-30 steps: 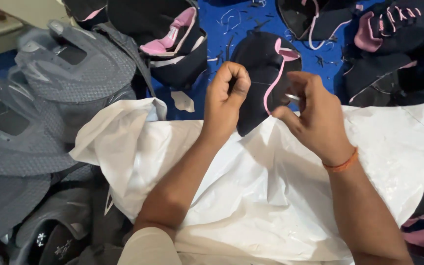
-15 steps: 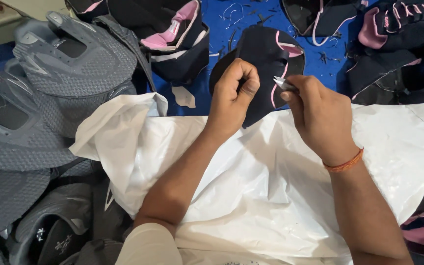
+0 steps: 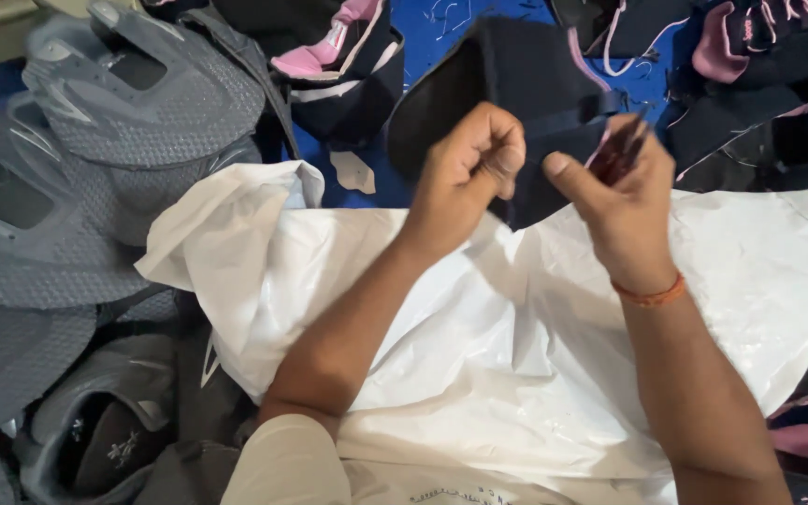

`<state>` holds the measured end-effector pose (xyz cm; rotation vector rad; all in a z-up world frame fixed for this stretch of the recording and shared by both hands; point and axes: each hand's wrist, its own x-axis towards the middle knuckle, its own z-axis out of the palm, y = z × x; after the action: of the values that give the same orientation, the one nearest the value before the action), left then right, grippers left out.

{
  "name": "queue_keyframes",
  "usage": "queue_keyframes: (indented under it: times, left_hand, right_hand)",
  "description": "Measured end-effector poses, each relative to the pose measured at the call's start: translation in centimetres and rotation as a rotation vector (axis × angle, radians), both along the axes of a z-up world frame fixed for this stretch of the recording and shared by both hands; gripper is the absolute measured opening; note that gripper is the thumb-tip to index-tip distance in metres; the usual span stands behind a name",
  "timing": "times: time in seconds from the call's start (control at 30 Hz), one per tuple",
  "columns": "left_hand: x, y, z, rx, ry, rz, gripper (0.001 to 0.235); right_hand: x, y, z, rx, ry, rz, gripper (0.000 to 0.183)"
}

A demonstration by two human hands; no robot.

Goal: Trimming excess threads and fabric from shoe upper components using scissors.

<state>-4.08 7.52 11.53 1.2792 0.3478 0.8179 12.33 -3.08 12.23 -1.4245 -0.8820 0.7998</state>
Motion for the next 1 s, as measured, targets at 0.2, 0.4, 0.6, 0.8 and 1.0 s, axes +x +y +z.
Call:
queue_keyframes:
  times: [0.2, 0.4, 0.6, 0.8, 1.0]
  left_hand:
    - [-1.9, 1.5, 1.2, 0.344, 0.131, 0.194, 0.023]
    - [-0.9, 2.3, 1.2, 0.096, 0.152, 0.217, 0.015]
    - [0.4, -0.2, 0.5, 0.381, 0.194, 0.245, 0.017]
    - [0.9, -0.5, -1.6, 0.309, 0.141, 0.527, 0.019]
    - [0.8, -0.8, -1.8, 0.176, 0.148, 0.547, 0.02]
  right_hand:
    - [-0.1, -0.4, -0.2, 0.082, -0.002, 0.03, 0.031]
    - [-0.4, 0.6, 1.7, 0.061, 0.244, -0.031, 0.021]
    - [0.4, 0.0, 0.7, 0.088, 0.373, -0.059, 0.019]
    - [-1.4, 0.5, 0.7, 0.105, 0.382, 0.023, 0.02]
    - [-1.9, 0.3, 0.0, 0.108, 0.458, 0.091, 0.023]
